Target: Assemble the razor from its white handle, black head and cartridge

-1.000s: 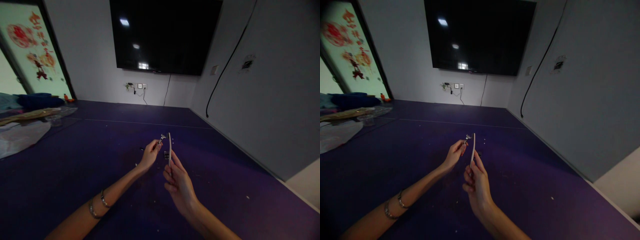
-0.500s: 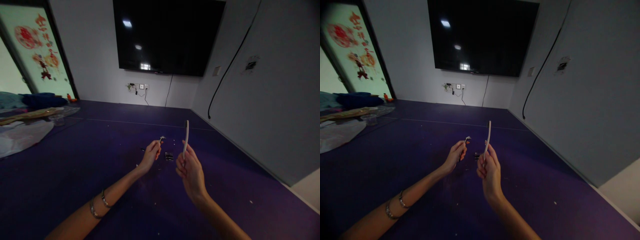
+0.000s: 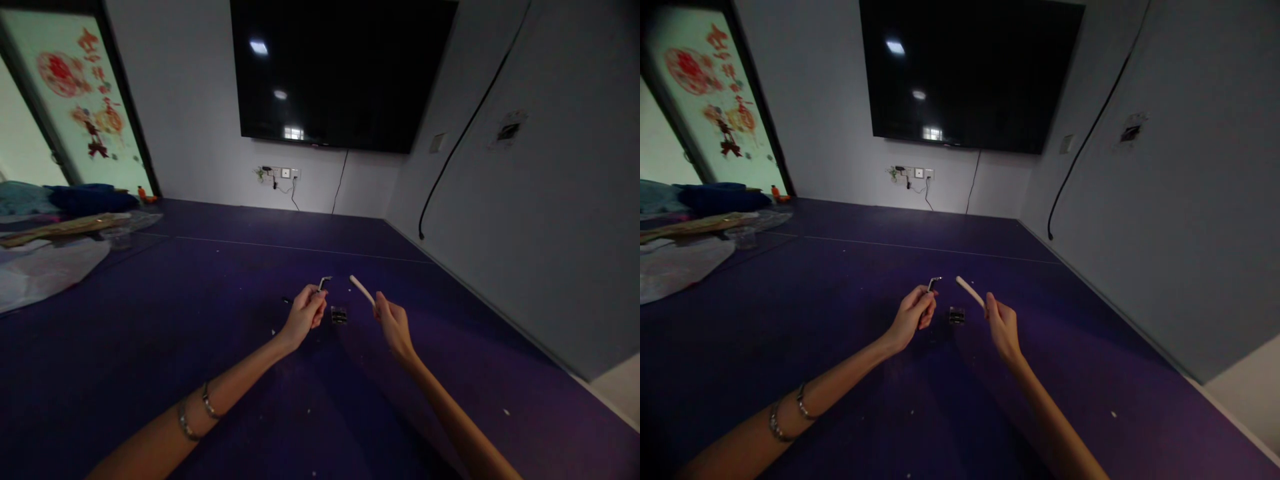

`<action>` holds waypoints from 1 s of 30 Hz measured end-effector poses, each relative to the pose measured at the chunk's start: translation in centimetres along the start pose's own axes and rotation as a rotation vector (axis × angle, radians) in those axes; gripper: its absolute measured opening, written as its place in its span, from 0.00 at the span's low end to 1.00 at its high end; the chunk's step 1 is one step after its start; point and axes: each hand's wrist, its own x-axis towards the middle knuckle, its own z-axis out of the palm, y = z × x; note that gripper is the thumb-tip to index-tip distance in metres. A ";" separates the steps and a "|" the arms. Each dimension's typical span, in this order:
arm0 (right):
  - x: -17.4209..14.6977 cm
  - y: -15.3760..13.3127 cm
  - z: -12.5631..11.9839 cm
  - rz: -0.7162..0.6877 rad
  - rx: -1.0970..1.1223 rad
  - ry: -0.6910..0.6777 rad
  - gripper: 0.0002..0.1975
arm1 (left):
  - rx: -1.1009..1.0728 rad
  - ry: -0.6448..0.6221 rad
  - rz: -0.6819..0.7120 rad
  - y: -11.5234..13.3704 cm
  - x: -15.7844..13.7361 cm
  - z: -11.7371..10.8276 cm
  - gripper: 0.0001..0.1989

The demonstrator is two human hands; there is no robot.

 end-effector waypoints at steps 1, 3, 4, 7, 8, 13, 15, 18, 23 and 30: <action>0.1 0.4 -0.1 -0.006 -0.057 -0.001 0.25 | -0.008 -0.006 -0.009 -0.1 -0.1 0.1 0.15; 0.2 0.9 -0.3 -0.001 -0.145 0.020 0.26 | -0.016 -0.014 -0.024 -0.2 -0.3 0.3 0.14; 0.3 1.0 -0.3 0.002 -0.175 0.033 0.26 | -0.017 -0.022 -0.032 -0.3 -0.5 0.4 0.14; 0.2 1.0 -0.2 -0.011 -0.216 0.054 0.26 | -0.016 -0.059 -0.060 -0.6 -1.0 0.8 0.14; 0.2 0.9 -0.2 -0.018 -0.221 0.054 0.26 | -0.017 -0.074 -0.068 -0.7 -1.1 1.0 0.14; 0.0 1.6 0.2 -0.047 -0.241 0.058 0.25 | -0.053 -0.114 -0.067 -0.6 -1.8 1.5 0.14; -0.1 1.8 0.2 -0.037 -0.224 0.066 0.26 | -0.066 -0.109 -0.047 -0.4 -1.9 1.6 0.14; -0.3 1.3 0.3 -0.017 -0.150 0.070 0.25 | -0.068 -0.110 -0.041 -0.2 -1.9 1.7 0.15; -0.7 -0.1 0.8 -0.027 -0.052 0.045 0.24 | -0.082 -0.136 -0.061 -0.5 -2.1 1.7 0.15; -0.9 -0.2 0.8 0.007 -0.061 0.061 0.25 | -0.171 -0.108 -0.121 -0.5 -2.1 1.8 0.15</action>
